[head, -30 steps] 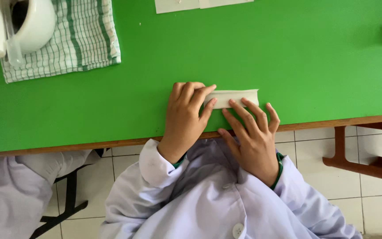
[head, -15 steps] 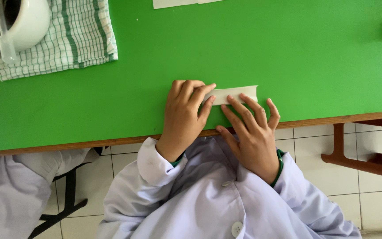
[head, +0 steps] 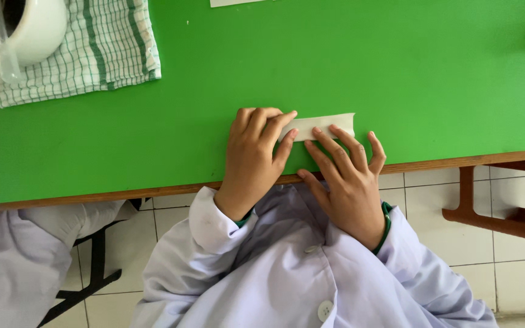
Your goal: The person folds small white papers containing pink powder by hand on a green surface, tucking one end into the other to create small sealed packets.
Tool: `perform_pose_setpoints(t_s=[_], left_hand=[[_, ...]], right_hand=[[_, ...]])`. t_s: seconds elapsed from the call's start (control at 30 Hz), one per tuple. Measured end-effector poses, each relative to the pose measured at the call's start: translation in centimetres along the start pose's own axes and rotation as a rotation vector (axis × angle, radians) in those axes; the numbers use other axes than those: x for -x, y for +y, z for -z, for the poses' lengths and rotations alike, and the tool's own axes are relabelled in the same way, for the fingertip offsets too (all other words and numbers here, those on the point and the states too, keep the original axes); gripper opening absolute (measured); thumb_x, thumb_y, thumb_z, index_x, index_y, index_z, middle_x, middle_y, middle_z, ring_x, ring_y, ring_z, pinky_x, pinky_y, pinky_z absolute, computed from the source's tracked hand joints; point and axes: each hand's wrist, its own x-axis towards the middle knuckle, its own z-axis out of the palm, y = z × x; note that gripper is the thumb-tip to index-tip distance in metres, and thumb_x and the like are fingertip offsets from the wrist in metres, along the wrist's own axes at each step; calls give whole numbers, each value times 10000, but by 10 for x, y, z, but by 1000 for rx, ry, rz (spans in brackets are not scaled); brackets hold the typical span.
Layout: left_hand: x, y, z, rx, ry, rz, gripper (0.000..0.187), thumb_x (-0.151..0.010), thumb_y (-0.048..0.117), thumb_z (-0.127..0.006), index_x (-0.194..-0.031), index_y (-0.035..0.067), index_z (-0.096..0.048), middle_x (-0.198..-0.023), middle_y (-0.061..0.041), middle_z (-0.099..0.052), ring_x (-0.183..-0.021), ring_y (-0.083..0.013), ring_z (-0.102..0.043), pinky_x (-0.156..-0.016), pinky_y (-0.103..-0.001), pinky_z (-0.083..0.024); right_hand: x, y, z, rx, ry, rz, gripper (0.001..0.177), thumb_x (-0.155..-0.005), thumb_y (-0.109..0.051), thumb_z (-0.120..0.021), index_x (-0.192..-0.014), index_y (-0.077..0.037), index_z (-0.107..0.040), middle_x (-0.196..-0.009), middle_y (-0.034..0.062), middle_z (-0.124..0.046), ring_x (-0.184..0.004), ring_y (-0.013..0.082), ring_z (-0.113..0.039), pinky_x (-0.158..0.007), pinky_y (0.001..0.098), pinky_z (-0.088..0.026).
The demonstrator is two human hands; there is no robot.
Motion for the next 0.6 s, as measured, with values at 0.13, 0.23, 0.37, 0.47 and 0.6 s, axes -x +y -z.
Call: perform_pose_setpoints(t_s=[0.13,0.23,0.37,0.47,0.6], left_hand=[[2,6,0,-99,12,-15,253,-1002,198,-663,-1231,94,-685,-1141,-83,-626,-1037,-310,-567,-802,-442,-471],[7,18,0,-163,34,-27,263,-1014,177,-639,-1260,91,-678,-1199,-102,-628,-1076,-315,-571,-799,-433,-463],[17,26,-4,-217,74,-95,275,-1036,193,-594,-1270,86,-690,-1218,-82,-665,-1094,-286,-605,-841,-402,-456],[22,30,-7,-244,58,-129,299,-1044,253,-583,-1272,94,-694,-1244,-73,-675,-1125,-275,-612,-864,-399,-459],[27,34,-5,-271,29,-123,372,-1064,333,-526,-1285,81,-688,-1280,-60,-670,-1180,-248,-600,-880,-395,-441]], right_hand=[[-2,0,3,21,-6,12,396,-968,-317,-738,-1296,-97,-699,-1406,91,-646,-1334,333,-558,-1158,613,-210],[-2,0,2,23,0,18,398,-965,-317,-744,-1294,-97,-702,-1404,94,-650,-1334,333,-562,-1162,615,-202],[0,3,-1,39,7,36,389,-961,-298,-740,-1291,-95,-705,-1400,93,-656,-1323,334,-569,-1165,621,-199],[-2,3,1,34,1,54,383,-935,-250,-757,-1278,-87,-709,-1397,94,-662,-1314,334,-575,-1167,619,-197],[-2,3,1,27,-3,42,382,-933,-243,-751,-1279,-89,-703,-1404,90,-658,-1322,328,-570,-1167,624,-187]])
